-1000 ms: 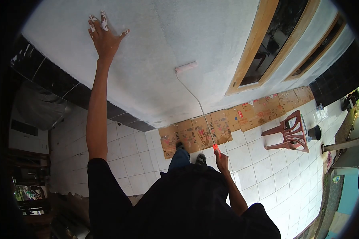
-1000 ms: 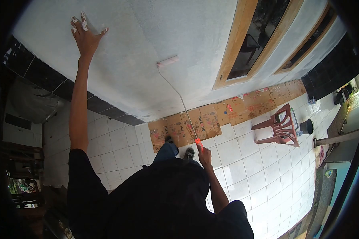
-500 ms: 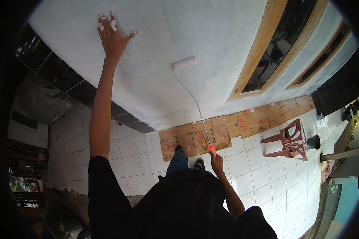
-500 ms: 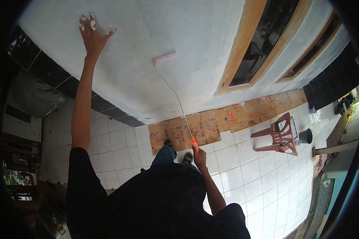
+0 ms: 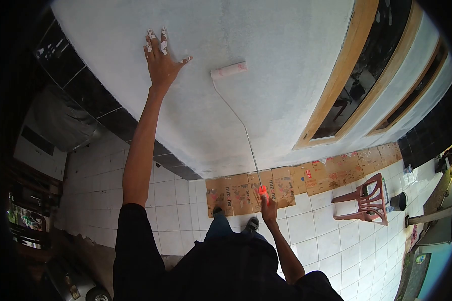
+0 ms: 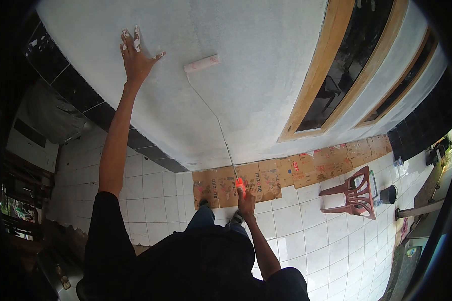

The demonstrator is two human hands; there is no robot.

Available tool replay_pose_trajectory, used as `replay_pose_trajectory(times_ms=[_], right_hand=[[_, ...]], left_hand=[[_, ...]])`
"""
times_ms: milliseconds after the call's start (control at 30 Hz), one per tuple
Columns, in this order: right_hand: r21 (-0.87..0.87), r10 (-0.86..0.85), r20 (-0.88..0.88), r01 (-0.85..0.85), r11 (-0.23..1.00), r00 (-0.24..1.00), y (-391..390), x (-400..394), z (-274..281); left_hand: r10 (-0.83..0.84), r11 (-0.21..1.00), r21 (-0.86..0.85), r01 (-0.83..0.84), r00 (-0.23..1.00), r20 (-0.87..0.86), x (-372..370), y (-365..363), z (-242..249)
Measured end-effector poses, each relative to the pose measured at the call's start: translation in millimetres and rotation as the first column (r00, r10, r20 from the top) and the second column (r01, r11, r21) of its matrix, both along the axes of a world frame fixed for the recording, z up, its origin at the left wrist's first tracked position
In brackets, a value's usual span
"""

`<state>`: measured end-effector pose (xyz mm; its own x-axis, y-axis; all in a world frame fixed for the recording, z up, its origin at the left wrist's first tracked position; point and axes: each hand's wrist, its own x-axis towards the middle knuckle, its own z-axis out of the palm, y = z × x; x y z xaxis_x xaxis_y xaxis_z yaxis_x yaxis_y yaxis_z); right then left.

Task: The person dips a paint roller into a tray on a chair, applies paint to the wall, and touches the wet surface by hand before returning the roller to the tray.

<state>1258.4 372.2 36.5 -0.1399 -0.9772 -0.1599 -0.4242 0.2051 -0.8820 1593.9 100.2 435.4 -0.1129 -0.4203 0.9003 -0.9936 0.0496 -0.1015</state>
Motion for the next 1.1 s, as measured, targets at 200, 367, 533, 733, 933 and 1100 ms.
replay_pose_trajectory(times_ms=[200,367,533,733,933,1100], right_hand=[[-0.201,0.081,0.247,-0.03,0.979,0.966,-37,54,99],[-0.114,0.083,0.4,-0.041,0.993,0.913,-45,64,46],[-0.004,-0.027,0.342,0.03,1.0,0.939,14,45,-15],[0.002,-0.051,0.502,0.057,0.998,0.863,18,52,-16],[-0.097,0.054,0.539,-0.002,0.995,0.841,-52,78,152],[-0.141,0.071,0.592,0.016,0.99,0.803,-88,100,252]], left_hand=[[-0.023,1.0,0.013,0.023,0.999,-0.024,-1,5,2],[-0.04,0.997,0.057,0.043,0.998,-0.055,8,13,7],[-0.05,0.997,0.047,0.054,0.995,-0.085,30,20,13],[-0.092,0.994,0.052,0.097,0.991,-0.095,55,30,18],[-0.128,0.991,0.03,0.132,0.986,-0.108,68,29,24],[-0.166,0.986,0.001,0.167,0.979,-0.119,72,28,37]])
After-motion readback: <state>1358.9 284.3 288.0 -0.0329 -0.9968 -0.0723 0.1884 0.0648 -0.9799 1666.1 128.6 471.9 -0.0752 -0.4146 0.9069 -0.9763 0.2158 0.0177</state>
